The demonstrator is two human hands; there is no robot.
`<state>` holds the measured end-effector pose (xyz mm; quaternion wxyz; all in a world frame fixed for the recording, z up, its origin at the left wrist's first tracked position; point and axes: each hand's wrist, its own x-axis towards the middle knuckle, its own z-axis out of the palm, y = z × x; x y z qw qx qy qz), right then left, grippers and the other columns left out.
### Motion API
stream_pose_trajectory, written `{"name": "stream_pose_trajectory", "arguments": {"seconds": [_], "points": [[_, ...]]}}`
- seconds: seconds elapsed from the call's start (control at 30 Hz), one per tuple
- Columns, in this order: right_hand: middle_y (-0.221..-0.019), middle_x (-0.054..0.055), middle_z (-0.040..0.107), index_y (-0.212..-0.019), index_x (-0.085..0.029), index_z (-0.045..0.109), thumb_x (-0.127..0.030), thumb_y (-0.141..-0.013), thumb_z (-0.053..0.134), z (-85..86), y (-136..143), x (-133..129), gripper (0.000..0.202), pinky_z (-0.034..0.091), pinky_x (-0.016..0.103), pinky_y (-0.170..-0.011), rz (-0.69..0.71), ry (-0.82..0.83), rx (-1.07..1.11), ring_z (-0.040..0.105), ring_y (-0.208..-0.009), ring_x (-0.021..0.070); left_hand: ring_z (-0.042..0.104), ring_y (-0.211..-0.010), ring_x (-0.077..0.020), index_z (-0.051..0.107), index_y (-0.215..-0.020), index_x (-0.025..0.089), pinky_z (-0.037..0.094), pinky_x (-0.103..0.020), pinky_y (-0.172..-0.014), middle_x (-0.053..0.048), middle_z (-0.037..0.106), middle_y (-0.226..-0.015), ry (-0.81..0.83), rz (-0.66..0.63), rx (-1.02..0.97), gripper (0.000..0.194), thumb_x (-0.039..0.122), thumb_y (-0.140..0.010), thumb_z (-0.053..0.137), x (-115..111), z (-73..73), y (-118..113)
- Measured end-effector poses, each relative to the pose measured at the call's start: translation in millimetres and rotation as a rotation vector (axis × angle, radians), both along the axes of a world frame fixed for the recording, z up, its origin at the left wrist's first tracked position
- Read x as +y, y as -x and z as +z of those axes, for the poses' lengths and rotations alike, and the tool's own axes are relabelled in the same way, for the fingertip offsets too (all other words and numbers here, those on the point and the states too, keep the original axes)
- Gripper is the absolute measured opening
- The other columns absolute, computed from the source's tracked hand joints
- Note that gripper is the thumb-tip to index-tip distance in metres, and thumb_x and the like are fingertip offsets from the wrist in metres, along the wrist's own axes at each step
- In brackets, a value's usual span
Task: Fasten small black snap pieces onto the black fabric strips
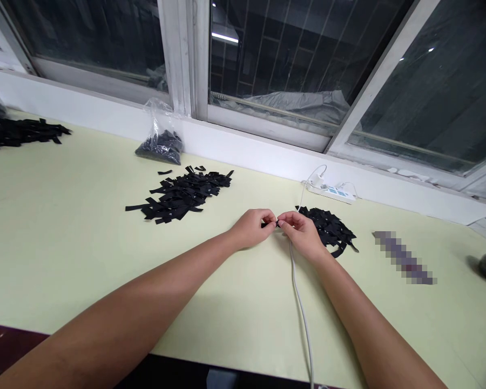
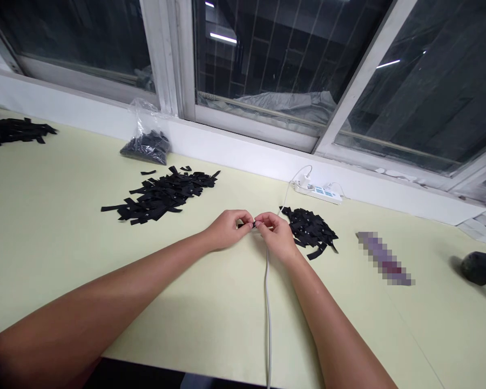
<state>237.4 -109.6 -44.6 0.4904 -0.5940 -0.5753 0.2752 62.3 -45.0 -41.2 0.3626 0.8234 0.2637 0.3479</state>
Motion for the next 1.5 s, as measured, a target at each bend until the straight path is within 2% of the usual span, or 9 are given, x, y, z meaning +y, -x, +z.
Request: {"name": "stream_pose_trajectory", "arguments": {"seconds": [0.23, 0.3, 0.4, 0.47, 0.63, 0.87, 1.17, 1.5], "points": [[-0.095, 0.007, 0.07, -0.095, -0.02, 0.068, -0.041, -0.08, 0.066, 1.6, 3, 0, 0.026, 0.048, 0.032, -0.073, -0.032, -0.056, -0.036, 0.061, -0.083, 0.0189, 0.054, -0.065, -0.0126, 0.069, -0.083, 0.018, 0.041, -0.026, -0.063, 0.0, 0.065, -0.073, 0.074, -0.048, 0.014, 0.025, 0.037, -0.088, 0.055, 2, -4.3, -2], [-0.1, 0.008, 0.069, -0.097, -0.021, 0.069, -0.042, -0.079, 0.067, 3.1, 1, -1, 0.028, 0.049, 0.033, -0.074, -0.11, -0.102, -0.113, 0.06, -0.084, 0.0196, 0.052, -0.063, -0.0123, 0.069, -0.082, 0.017, 0.04, -0.026, -0.062, 0.0, 0.064, -0.07, 0.084, -0.029, 0.009, 0.026, 0.038, -0.087, 0.055, 3, -5.0, -2], [-0.097, 0.006, 0.07, -0.089, -0.023, 0.072, -0.04, -0.079, 0.066, 7.6, 0, -4, 0.021, 0.048, 0.036, -0.078, -0.191, -0.172, -0.306, 0.057, -0.083, 0.0202, 0.052, -0.064, -0.0125, 0.069, -0.081, 0.017, 0.04, -0.026, -0.063, 0.0, 0.065, -0.071, 0.094, 0.007, -0.001, 0.025, 0.038, -0.086, 0.056, 4, -5.6, -2], [-0.093, 0.005, 0.071, -0.085, -0.024, 0.073, -0.038, -0.08, 0.065, 10.8, 0, -7, 0.018, 0.047, 0.036, -0.081, -0.181, -0.182, -0.378, 0.058, -0.084, 0.0206, 0.053, -0.065, -0.0128, 0.07, -0.083, 0.017, 0.041, -0.026, -0.063, -0.001, 0.066, -0.072, 0.102, 0.014, -0.001, 0.025, 0.038, -0.085, 0.056, 4, -5.8, -2], [-0.097, 0.004, 0.074, -0.093, -0.025, 0.075, -0.031, -0.08, 0.06, 13.1, 6, -11, 0.02, 0.047, 0.035, -0.08, -0.086, -0.092, -0.431, 0.062, -0.084, 0.0206, 0.053, -0.065, -0.0133, 0.073, -0.085, 0.017, 0.04, -0.027, -0.061, -0.001, 0.067, -0.071, 0.099, -0.008, 0.037, 0.026, 0.037, -0.085, 0.056, 5, -5.6, -2], [-0.094, 0.003, 0.075, -0.091, -0.026, 0.075, -0.029, -0.08, 0.058, 12.3, 6, -11, 0.021, 0.046, 0.034, -0.078, -0.082, -0.072, -0.538, 0.063, -0.082, 0.0208, 0.053, -0.065, -0.0133, 0.074, -0.085, 0.017, 0.038, -0.026, -0.061, -0.001, 0.066, -0.072, 0.081, -0.059, 0.076, 0.025, 0.033, -0.084, 0.055, 6, -6.0, -1], [-0.084, 0.002, 0.072, -0.086, -0.023, 0.073, -0.026, -0.078, 0.059, 10.1, 12, -10, 0.016, 0.042, 0.031, -0.072, -0.11, -0.116, -0.679, 0.059, -0.079, 0.0201, 0.042, -0.057, -0.012, 0.067, -0.074, 0.017, 0.031, -0.026, -0.055, 0.002, 0.052, -0.06, 0.0, -0.117, 0.19, 0.024, 0.026, -0.085, 0.048, 7, -5.0, -1], [-0.083, 0.003, 0.071, -0.085, -0.023, 0.07, -0.024, -0.078, 0.058, 2.1, 21, -8, 0.014, 0.041, 0.032, -0.071, -0.196, -0.112, -0.731, 0.059, -0.079, 0.0212, 0.056, -0.067, -0.016, 0.071, -0.076, 0.018, 0.04, -0.027, -0.062, -0.002, 0.068, -0.073, -0.083, -0.063, 0.258, 0.028, 0.019, -0.085, 0.045, 5, -5.5, -5]]}}
